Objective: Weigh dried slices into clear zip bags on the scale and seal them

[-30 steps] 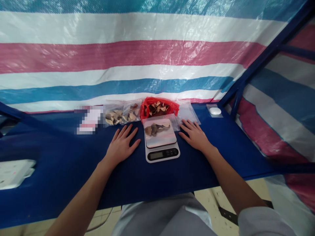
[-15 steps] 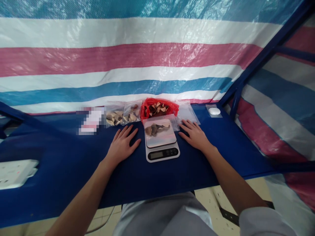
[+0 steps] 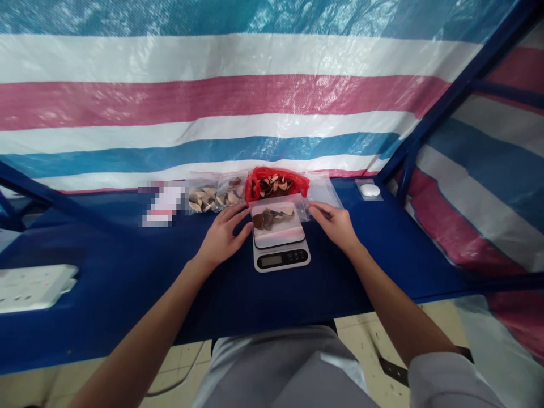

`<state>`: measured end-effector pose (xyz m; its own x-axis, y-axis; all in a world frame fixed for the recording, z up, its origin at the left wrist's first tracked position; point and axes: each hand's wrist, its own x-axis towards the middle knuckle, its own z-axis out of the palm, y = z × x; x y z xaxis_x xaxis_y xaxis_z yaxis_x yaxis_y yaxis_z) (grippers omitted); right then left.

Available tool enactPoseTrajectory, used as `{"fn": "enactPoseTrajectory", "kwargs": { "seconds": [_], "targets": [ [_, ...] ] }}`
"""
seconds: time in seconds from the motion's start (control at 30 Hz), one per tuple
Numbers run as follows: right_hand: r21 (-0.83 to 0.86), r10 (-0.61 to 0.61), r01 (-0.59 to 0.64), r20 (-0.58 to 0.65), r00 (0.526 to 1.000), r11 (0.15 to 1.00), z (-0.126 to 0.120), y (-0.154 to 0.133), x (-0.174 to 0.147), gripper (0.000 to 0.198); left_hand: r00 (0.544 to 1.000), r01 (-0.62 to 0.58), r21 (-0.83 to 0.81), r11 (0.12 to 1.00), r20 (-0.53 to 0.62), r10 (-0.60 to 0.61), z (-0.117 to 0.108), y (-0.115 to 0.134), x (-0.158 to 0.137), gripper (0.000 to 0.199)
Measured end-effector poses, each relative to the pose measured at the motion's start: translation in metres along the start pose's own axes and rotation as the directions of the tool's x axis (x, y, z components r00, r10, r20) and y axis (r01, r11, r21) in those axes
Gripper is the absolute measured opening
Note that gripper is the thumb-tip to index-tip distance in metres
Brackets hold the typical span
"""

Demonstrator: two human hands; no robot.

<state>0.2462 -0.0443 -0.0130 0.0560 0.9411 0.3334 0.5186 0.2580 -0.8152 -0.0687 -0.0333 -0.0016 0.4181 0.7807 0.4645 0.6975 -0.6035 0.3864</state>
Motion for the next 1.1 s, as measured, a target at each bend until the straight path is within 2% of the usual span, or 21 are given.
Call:
{"fn": "enactPoseTrajectory", "kwargs": {
  "seconds": [0.1, 0.2, 0.33, 0.6, 0.87, 1.0, 1.1],
  "targets": [
    [0.189, 0.095, -0.087, -0.036, 0.995, 0.978, 0.009, -0.003, 0.004, 0.038, 1.000, -0.019, -0.070, 0.997, 0.016, 0.020, 0.004, 0.006, 0.005, 0.045],
    [0.289, 0.144, -0.134, -0.011, 0.990, 0.948, 0.013, -0.004, 0.008, 0.038, 0.999, -0.032, -0.095, 0.995, 0.038, 0.035, 0.008, 0.009, 0.007, 0.045],
    [0.369, 0.203, -0.203, 0.040, 0.978, 0.907, 0.013, -0.004, 0.010, 0.040, 0.999, -0.026, -0.093, 0.995, 0.039, 0.030, 0.011, 0.009, 0.006, 0.045],
    [0.428, 0.219, -0.239, 0.097, 0.971, 0.872, 0.012, -0.003, 0.008, 0.043, 0.998, -0.012, -0.125, 0.992, 0.052, 0.018, 0.013, 0.008, 0.007, 0.045],
    [0.386, 0.116, -0.151, 0.112, 0.987, 0.910, 0.006, -0.014, 0.014, 0.040, 1.000, -0.015, -0.232, 0.973, 0.021, 0.021, 0.013, 0.015, 0.029, 0.042],
    [0.330, -0.022, -0.010, 0.095, 0.995, 0.944, 0.001, -0.028, 0.021, 0.029, 0.999, -0.037, -0.287, 0.957, -0.002, 0.039, 0.016, 0.021, 0.052, 0.042],
    [0.269, -0.127, 0.091, 0.120, 0.985, 0.959, -0.005, -0.041, 0.027, 0.022, 0.999, 0.038, -0.354, 0.934, 0.030, -0.030, 0.018, 0.029, 0.068, 0.043]
  ]
}}
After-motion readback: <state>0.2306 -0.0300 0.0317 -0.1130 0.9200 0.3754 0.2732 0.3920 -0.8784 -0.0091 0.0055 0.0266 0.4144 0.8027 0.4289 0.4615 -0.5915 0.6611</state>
